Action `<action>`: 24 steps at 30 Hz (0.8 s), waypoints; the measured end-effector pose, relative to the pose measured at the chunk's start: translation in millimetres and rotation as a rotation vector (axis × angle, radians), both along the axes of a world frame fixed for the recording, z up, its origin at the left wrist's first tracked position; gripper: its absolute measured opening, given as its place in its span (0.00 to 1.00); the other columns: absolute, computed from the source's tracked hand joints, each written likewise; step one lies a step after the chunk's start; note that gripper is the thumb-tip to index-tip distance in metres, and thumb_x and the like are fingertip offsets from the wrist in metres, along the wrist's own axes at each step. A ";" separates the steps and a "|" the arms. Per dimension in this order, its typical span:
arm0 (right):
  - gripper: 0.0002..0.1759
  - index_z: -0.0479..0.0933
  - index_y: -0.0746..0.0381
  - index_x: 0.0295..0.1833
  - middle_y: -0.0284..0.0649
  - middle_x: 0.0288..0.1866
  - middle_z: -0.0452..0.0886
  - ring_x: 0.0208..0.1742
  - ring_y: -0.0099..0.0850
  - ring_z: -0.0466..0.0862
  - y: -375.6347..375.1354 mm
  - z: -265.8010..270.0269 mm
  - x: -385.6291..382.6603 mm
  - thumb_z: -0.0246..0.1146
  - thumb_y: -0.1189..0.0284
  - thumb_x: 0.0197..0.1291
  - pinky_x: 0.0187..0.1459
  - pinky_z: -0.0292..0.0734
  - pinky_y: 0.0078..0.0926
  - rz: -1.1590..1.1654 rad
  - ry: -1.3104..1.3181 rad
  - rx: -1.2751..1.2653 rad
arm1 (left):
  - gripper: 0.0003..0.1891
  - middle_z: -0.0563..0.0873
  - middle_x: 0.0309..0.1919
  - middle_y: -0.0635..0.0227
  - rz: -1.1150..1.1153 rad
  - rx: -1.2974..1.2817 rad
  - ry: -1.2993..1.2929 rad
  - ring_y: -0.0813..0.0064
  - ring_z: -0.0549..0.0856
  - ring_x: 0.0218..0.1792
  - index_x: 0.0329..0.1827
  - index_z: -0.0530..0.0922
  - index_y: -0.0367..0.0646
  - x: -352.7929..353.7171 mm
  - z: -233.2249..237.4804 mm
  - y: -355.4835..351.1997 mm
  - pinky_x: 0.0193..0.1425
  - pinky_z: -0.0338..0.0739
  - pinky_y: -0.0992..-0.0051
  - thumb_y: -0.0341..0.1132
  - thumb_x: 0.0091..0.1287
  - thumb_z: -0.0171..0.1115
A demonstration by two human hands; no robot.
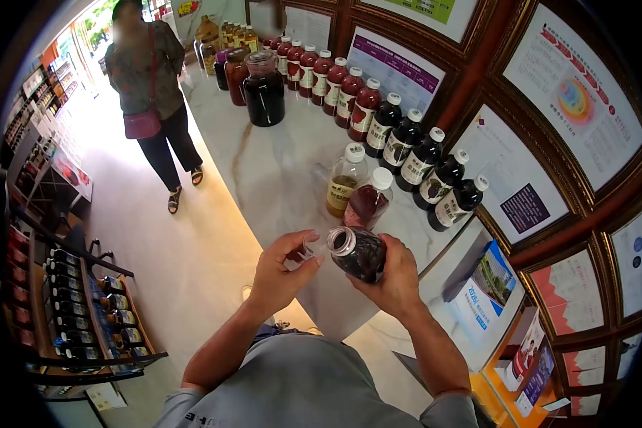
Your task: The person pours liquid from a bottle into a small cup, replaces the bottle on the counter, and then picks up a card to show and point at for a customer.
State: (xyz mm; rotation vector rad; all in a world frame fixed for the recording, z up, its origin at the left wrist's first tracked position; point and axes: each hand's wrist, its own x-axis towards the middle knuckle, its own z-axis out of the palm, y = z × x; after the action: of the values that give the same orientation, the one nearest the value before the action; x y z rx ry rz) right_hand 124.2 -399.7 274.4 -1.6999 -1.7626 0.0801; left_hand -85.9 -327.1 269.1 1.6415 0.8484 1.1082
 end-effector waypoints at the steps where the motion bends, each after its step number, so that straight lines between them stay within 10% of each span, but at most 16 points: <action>1: 0.47 0.63 0.67 0.62 0.51 0.51 0.76 0.49 0.50 0.78 1.1 0.8 0.9 0.81 0.64 0.38 0.51 0.73 0.44 0.000 -0.008 -0.005 | 0.20 0.85 0.44 0.71 0.002 -0.007 0.005 0.82 0.79 0.38 0.56 0.80 0.41 0.3 0.3 1.2 0.45 0.76 0.80 0.27 0.59 0.71; 24: 0.50 0.63 0.70 0.63 0.53 0.53 0.75 0.52 0.50 0.78 -3.3 -9.4 6.0 0.82 0.69 0.32 0.55 0.73 0.42 -0.021 0.101 -0.093 | 0.21 0.83 0.41 0.66 0.049 -0.079 -0.045 0.76 0.82 0.40 0.57 0.80 0.45 -1.7 -23.1 -1.8 0.45 0.80 0.75 0.34 0.60 0.71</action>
State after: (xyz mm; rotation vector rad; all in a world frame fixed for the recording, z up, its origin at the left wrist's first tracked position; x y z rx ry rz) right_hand 130.2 -403.0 265.0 -1.7482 -1.6894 0.2377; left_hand -87.5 -328.9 246.0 1.5322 0.8958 1.1271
